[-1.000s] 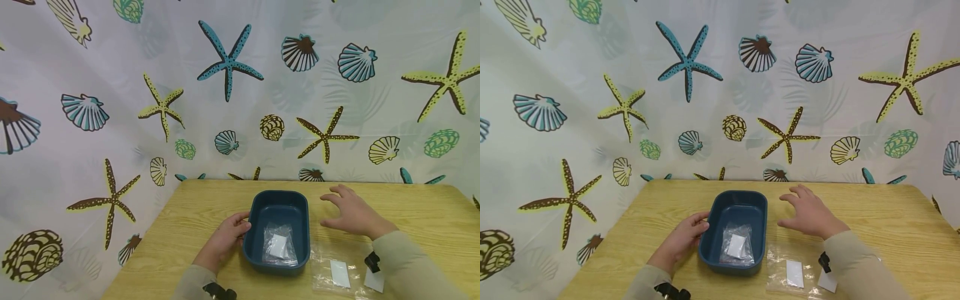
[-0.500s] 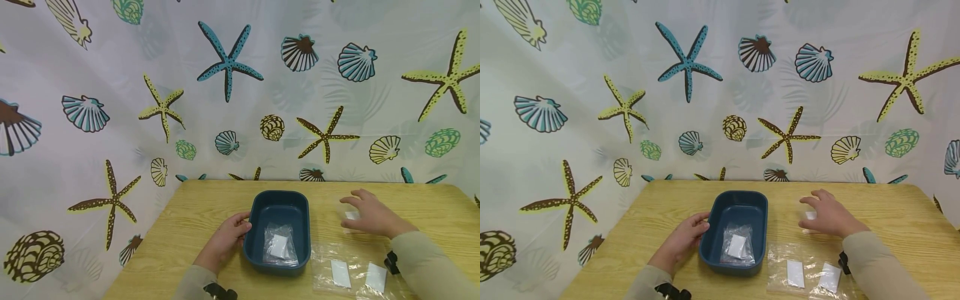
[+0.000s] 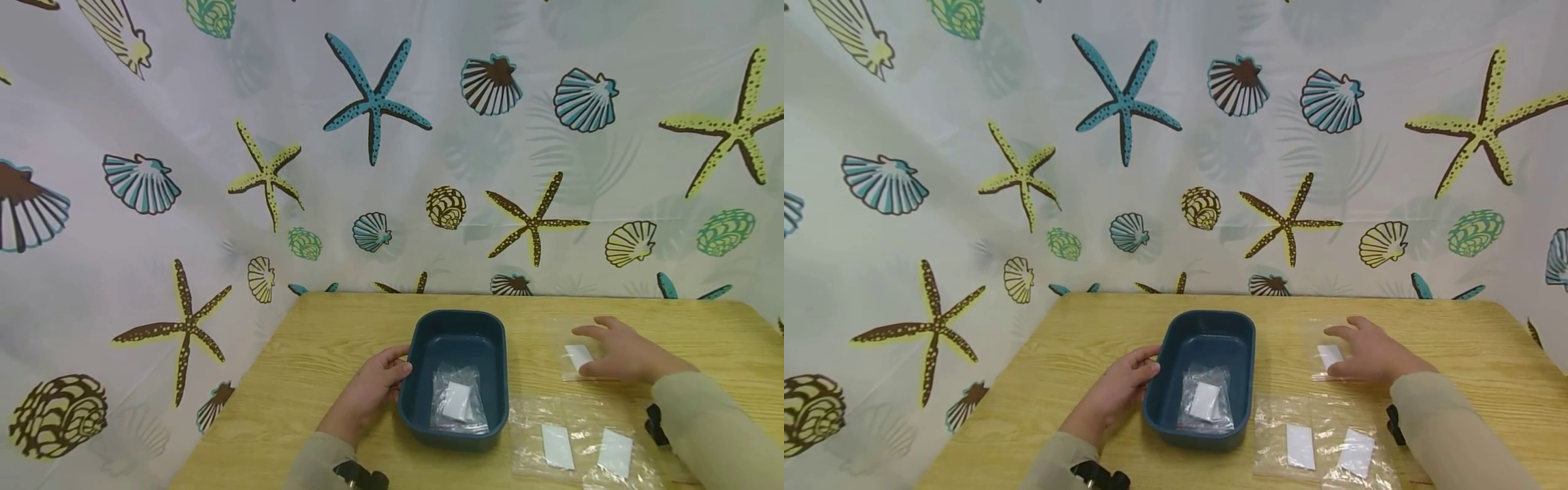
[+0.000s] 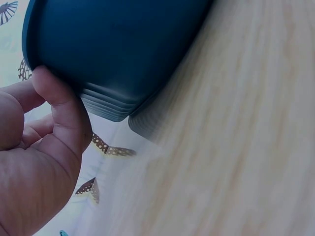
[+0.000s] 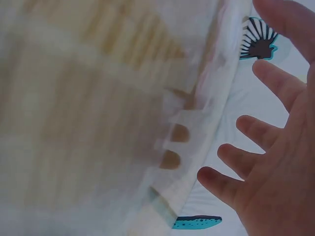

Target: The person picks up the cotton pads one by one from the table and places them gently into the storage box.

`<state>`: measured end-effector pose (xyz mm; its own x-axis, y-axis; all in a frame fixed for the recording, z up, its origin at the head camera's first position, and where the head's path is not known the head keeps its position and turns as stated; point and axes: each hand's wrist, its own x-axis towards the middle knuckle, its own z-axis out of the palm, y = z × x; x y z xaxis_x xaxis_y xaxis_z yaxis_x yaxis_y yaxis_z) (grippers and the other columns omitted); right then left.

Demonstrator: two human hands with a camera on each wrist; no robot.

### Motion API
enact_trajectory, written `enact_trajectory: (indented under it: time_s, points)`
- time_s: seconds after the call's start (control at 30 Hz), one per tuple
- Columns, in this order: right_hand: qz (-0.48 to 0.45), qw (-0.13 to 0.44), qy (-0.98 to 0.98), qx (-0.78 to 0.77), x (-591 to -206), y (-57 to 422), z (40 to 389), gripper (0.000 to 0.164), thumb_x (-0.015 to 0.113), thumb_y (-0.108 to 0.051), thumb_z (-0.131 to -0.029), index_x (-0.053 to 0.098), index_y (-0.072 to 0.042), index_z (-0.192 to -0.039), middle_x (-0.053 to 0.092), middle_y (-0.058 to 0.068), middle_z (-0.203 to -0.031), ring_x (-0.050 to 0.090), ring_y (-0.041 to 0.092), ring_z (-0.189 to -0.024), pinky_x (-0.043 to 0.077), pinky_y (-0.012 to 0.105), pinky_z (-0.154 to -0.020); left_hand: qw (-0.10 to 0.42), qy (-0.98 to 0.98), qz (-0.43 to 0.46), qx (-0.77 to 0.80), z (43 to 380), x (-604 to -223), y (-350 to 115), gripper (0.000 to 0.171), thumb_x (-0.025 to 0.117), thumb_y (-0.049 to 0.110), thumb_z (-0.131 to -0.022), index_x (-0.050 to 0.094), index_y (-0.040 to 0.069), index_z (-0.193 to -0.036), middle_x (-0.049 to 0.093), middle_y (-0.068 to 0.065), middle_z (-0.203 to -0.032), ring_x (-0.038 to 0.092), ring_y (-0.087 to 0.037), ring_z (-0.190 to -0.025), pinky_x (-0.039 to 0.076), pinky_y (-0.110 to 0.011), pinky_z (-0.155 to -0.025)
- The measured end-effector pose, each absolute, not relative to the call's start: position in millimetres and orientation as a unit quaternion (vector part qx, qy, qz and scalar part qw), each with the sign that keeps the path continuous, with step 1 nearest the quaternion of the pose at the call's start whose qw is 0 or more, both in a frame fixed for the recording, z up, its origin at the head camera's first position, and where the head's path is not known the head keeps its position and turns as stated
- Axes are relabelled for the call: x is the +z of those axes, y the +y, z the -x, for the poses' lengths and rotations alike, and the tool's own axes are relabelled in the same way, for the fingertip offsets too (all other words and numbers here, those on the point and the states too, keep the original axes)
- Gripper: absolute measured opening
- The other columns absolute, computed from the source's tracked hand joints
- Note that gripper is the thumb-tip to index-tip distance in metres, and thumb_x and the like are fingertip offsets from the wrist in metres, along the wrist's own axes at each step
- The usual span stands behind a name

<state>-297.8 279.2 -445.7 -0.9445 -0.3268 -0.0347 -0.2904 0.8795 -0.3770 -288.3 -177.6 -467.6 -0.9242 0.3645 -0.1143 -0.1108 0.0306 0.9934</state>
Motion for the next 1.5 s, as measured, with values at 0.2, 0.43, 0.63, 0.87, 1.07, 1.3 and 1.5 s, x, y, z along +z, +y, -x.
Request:
enact_trajectory:
  time_s: [0.2,0.43,0.63,0.87,1.07,1.3,1.5]
  points:
    - [0.146,0.089,0.965,-0.196,-450.8,285.3,302.2,0.088,0.081,-0.05,-0.079,0.049,-0.009,-0.149,0.02,0.041,-0.153,0.028,0.066,-0.133,0.032,0.079,-0.094,0.173,0.696,-0.09,0.691,288.6,-467.9,-177.3,0.046,0.05,0.012,-0.108,0.042,0.002,-0.152,0.058,-0.018,-0.113,0.062,-0.019,-0.084,0.053,-0.029,-0.067]
    - [0.13,0.116,0.966,-0.19,-449.9,286.6,304.8,0.088,0.079,-0.052,-0.081,0.047,-0.011,-0.152,0.015,0.041,-0.154,0.029,0.066,-0.132,0.033,0.079,-0.094,0.171,0.69,-0.09,0.697,287.9,-468.1,-177.0,0.046,0.051,0.011,-0.107,0.043,0.002,-0.151,0.058,-0.019,-0.112,0.063,-0.019,-0.083,0.053,-0.028,-0.066]
    - [0.12,0.114,0.97,-0.177,-447.4,284.2,304.1,0.086,0.079,-0.054,-0.08,0.05,-0.012,-0.15,0.015,0.042,-0.153,0.035,0.066,-0.129,0.036,0.077,-0.092,0.169,0.686,-0.088,0.702,287.7,-469.2,-177.1,0.045,0.051,0.01,-0.107,0.043,0.002,-0.151,0.057,-0.02,-0.111,0.064,-0.021,-0.084,0.055,-0.029,-0.068]
    - [0.118,0.127,0.967,-0.189,-451.6,283.9,303.9,0.089,0.079,-0.058,-0.078,0.051,-0.014,-0.15,0.014,0.041,-0.155,0.029,0.067,-0.132,0.033,0.077,-0.094,0.172,0.691,-0.081,0.697,288.9,-470.0,-177.7,0.044,0.049,0.011,-0.108,0.044,0.004,-0.151,0.057,-0.021,-0.113,0.064,-0.022,-0.086,0.055,-0.03,-0.069]
    - [0.114,0.133,0.965,-0.193,-454.7,285.8,305.3,0.091,0.081,-0.059,-0.076,0.051,-0.015,-0.15,0.014,0.04,-0.155,0.025,0.068,-0.133,0.031,0.079,-0.095,0.173,0.69,-0.078,0.698,290.0,-471.5,-178.3,0.044,0.05,0.011,-0.108,0.045,0.004,-0.151,0.059,-0.019,-0.113,0.064,-0.021,-0.085,0.055,-0.03,-0.068]
    - [0.105,0.129,0.967,-0.192,-455.2,285.5,307.5,0.09,0.08,-0.062,-0.076,0.054,-0.015,-0.147,0.018,0.042,-0.152,0.029,0.068,-0.131,0.032,0.079,-0.094,0.177,0.69,-0.079,0.698,289.0,-470.1,-178.8,0.044,0.05,0.012,-0.108,0.045,0.005,-0.151,0.058,-0.019,-0.113,0.063,-0.02,-0.083,0.053,-0.029,-0.067]
    - [0.117,0.105,0.972,-0.176,-456.4,283.4,309.3,0.088,0.079,-0.064,-0.076,0.058,-0.011,-0.142,0.024,0.044,-0.149,0.037,0.065,-0.128,0.037,0.075,-0.094,0.178,0.695,-0.08,0.692,289.0,-469.9,-179.6,0.045,0.05,0.014,-0.108,0.045,0.007,-0.152,0.058,-0.018,-0.113,0.061,-0.02,-0.083,0.052,-0.029,-0.068]
